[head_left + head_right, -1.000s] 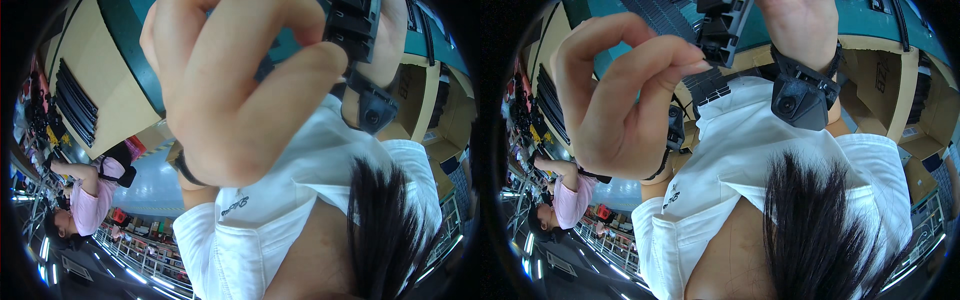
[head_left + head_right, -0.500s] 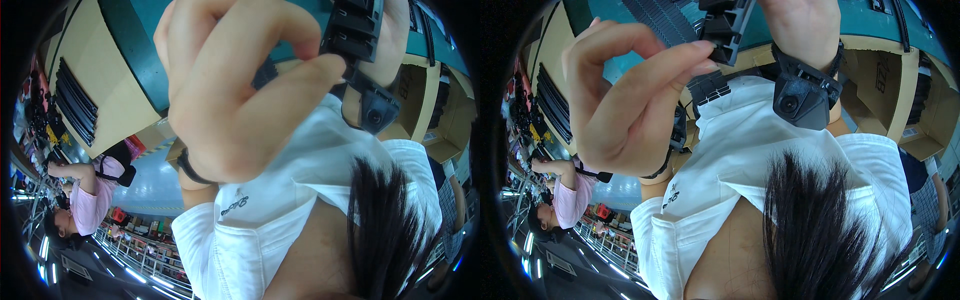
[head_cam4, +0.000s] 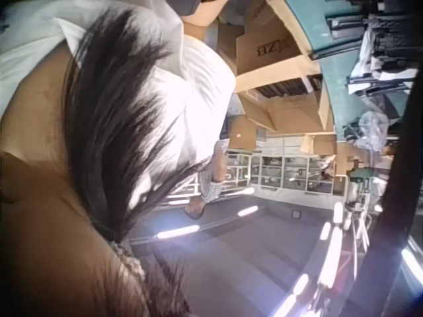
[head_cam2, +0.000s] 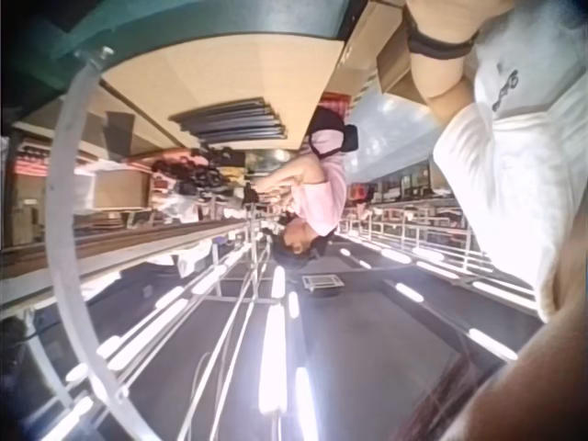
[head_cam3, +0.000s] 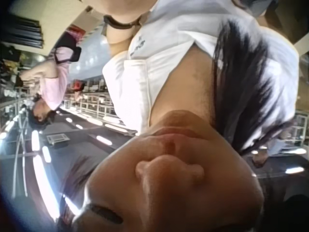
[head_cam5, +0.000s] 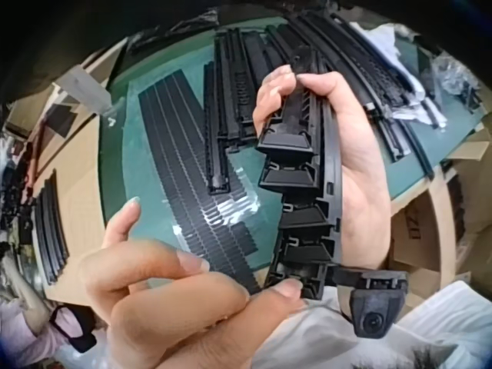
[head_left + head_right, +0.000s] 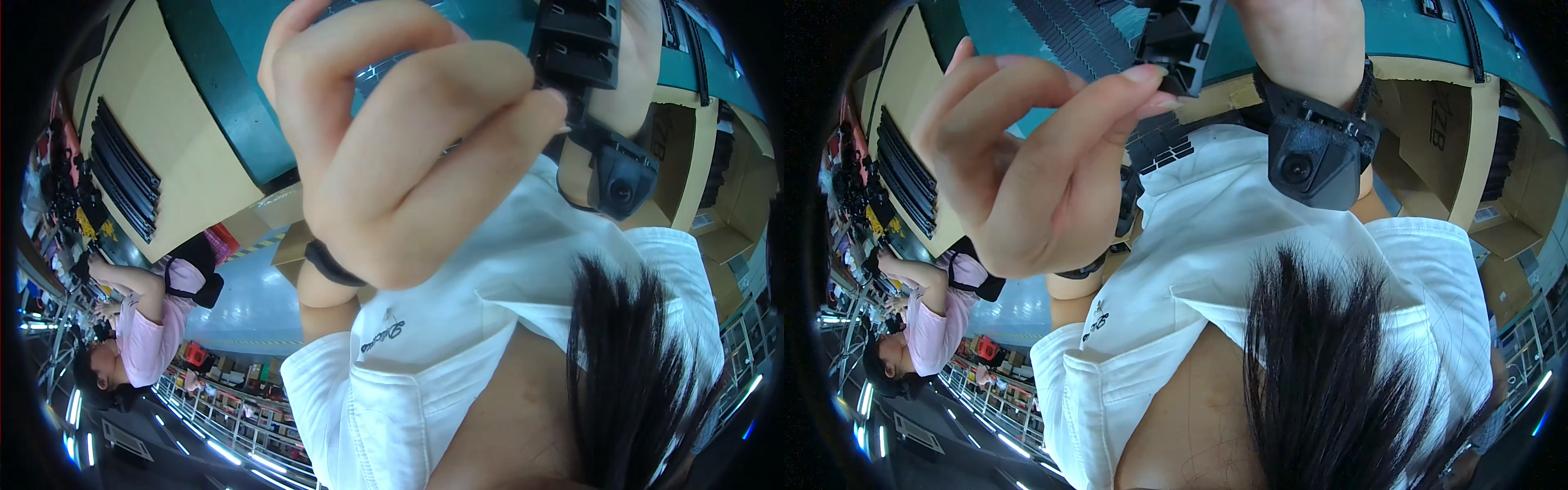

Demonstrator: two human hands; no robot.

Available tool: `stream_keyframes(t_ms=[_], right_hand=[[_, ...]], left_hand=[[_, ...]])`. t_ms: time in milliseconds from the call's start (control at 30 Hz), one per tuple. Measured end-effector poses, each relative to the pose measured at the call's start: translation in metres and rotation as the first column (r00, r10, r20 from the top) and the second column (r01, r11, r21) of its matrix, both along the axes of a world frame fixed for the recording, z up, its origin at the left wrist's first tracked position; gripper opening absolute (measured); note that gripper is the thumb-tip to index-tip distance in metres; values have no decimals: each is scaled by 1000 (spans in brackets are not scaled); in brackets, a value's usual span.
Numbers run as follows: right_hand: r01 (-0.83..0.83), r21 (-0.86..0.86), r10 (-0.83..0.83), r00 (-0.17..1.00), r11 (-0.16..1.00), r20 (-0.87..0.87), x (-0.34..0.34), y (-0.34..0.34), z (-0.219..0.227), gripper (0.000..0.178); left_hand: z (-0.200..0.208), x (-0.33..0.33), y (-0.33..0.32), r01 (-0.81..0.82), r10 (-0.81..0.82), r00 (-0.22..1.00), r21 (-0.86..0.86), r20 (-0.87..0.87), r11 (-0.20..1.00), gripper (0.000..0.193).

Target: The worker is manually assembling and inspecting black plastic components at a factory workbench.

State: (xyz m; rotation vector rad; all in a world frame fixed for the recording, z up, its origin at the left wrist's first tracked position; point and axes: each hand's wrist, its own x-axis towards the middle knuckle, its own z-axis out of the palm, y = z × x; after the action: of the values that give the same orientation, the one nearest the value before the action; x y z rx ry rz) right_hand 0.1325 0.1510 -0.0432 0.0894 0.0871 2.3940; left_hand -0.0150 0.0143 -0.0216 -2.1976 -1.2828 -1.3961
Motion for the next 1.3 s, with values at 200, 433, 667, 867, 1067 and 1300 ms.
stream_keyframes(t_ms=[200, 433, 667, 867, 1067, 1300], right_hand=[[6, -148, -1, 1000, 989, 29, -5, -7, 13, 8], [40, -99, -35, 998, 994, 60, -6, -9, 2, 10], [190, 58, -196, 974, 980, 118, -3, -16, 16, 11], [188, -52, -177, 970, 981, 166, -8, -8, 6, 14], [196, -95, -184, 975, 976, 129, -6, -14, 13, 17], [157, -123, -148, 986, 980, 76, -2, -3, -3, 39]], left_hand=[[-28, 9, -8, 6, 18, 891, -51, 454, 999, 26], [1, 23, -24, 811, 177, 197, -262, 964, 524, 43], [0, 35, -10, 910, 208, -70, -23, 976, 415, 54], [20, 37, -19, 740, 335, 206, -371, 919, 562, 61], [22, 42, -20, 720, 316, 231, -380, 920, 580, 54], [15, 40, -18, 713, 340, 181, -361, 923, 601, 60]])
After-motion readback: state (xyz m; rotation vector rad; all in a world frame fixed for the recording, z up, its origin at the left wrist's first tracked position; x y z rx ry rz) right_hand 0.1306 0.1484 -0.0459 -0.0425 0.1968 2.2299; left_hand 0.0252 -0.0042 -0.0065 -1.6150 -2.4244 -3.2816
